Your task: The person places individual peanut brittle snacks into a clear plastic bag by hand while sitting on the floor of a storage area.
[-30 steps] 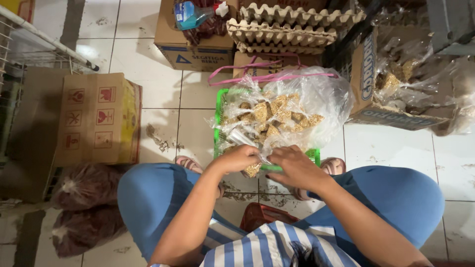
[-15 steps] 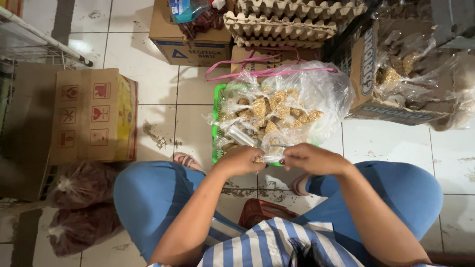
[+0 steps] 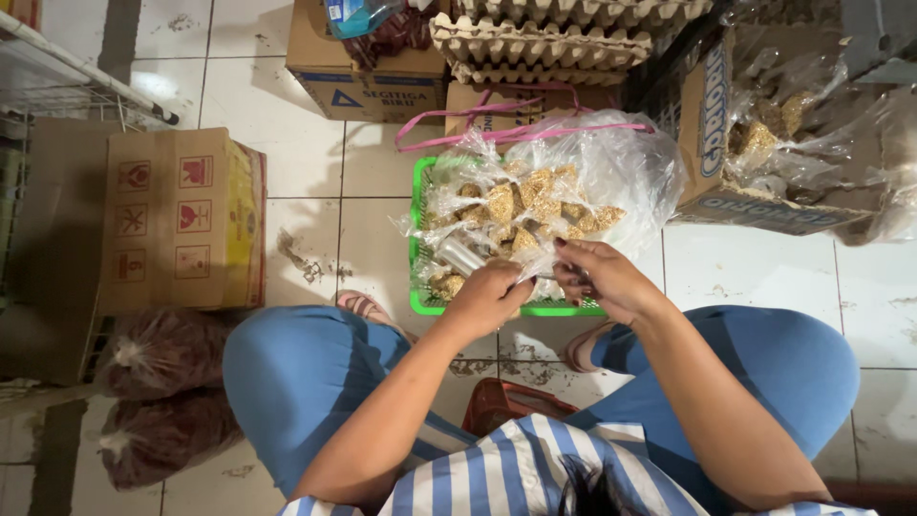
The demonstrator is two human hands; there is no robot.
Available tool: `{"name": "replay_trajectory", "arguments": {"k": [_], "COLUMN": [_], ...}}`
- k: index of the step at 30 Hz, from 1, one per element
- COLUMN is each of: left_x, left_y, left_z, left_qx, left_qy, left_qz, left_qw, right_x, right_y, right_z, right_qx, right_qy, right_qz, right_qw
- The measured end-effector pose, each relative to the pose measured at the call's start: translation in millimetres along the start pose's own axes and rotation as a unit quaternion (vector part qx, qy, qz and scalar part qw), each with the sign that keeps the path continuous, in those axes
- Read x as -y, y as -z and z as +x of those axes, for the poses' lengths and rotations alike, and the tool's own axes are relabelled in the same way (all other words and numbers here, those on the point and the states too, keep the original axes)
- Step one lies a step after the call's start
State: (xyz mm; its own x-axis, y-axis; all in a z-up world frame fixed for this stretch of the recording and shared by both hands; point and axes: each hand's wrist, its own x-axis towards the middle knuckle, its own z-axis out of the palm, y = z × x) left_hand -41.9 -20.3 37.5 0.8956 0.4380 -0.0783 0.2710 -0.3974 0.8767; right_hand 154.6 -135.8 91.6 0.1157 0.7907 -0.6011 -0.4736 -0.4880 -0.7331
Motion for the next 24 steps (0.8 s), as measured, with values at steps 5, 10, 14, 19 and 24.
{"name": "replay_trajectory", "arguments": {"k": [5,10,14,19,24], "left_x": [13,2,-38,-35,-7], "left_y": [1,15,24,29,27], "left_z": [11,2,-14,-3,9], "left_qx": [0.136,-0.010,-0.188,-0.156,-0.246], "left_qy": [0.185,0.003,-0.101,0.080,0.031], "left_qz": [-0.143,-0.112,0.325,0.111,-0.169], "left_qw": [0.963,0.994,0.921,0.978,0.954], "right_x": [3,5,-5,-21,-47], "right_y": [3,1,-9,-6,-16], "right_z": [2,3,8,22,26], "right_qx": [0.009,-0.028,-0.018,-0.016,0.080], "right_qy": [0.026,0.046,0.047,0.086,0.036], "right_qz": [0.161,0.148,0.120,0.119,0.061], "right_qw": [0.987,0.987,0.992,0.989,0.994]}}
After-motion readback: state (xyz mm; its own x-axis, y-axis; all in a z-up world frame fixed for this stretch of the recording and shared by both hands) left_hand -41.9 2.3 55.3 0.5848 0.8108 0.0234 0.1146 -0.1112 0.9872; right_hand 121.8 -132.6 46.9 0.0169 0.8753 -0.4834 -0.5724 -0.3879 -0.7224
